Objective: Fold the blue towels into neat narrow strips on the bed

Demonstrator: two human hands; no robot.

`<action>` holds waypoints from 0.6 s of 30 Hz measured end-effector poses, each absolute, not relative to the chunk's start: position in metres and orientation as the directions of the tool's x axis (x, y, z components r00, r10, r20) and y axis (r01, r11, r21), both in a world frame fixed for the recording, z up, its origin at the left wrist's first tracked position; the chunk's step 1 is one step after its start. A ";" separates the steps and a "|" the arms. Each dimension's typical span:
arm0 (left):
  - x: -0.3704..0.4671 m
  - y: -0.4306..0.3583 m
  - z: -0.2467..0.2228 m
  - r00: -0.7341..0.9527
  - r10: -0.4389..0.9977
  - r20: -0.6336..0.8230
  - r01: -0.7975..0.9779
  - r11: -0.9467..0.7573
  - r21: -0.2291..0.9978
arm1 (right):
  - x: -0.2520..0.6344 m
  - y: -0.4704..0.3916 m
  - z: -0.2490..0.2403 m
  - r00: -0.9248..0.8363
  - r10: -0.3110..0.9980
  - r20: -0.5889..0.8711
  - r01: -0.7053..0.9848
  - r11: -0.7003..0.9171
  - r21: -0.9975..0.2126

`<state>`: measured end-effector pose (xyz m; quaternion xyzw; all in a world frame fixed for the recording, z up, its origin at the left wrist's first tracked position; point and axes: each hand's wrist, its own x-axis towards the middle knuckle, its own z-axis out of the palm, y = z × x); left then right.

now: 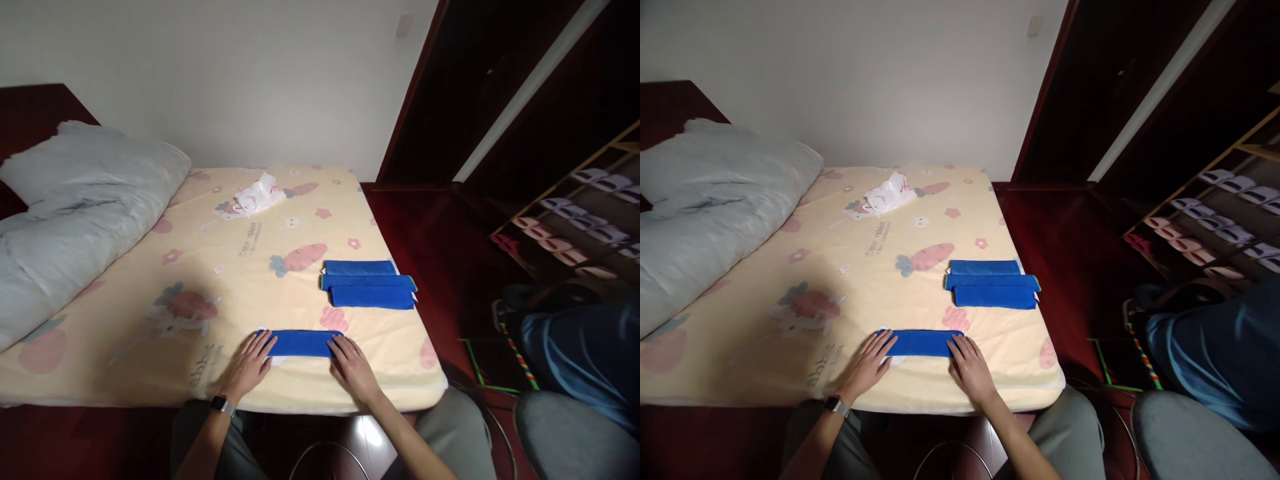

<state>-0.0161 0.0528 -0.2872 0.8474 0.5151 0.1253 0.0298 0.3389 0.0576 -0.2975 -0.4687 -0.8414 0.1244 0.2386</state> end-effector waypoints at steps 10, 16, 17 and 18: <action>-0.045 0.083 -0.287 0.341 0.936 0.092 0.783 -0.337 0.523 | 0.350 0.096 -0.297 -0.377 0.910 0.175 0.614 0.387 -0.688; -0.047 0.083 -0.288 0.116 0.986 -0.123 0.470 0.054 0.881 | 0.365 0.105 -0.287 -0.239 0.969 -0.061 0.364 0.031 -0.931; -0.043 0.083 -0.287 0.112 0.983 -0.144 0.433 0.083 0.898 | 0.367 0.105 -0.286 -0.212 0.973 -0.087 0.310 -0.018 -0.951; -0.040 0.083 -0.286 0.085 0.987 -0.140 0.434 0.090 0.897 | 0.371 0.105 -0.284 -0.191 0.976 -0.108 0.258 -0.057 -0.965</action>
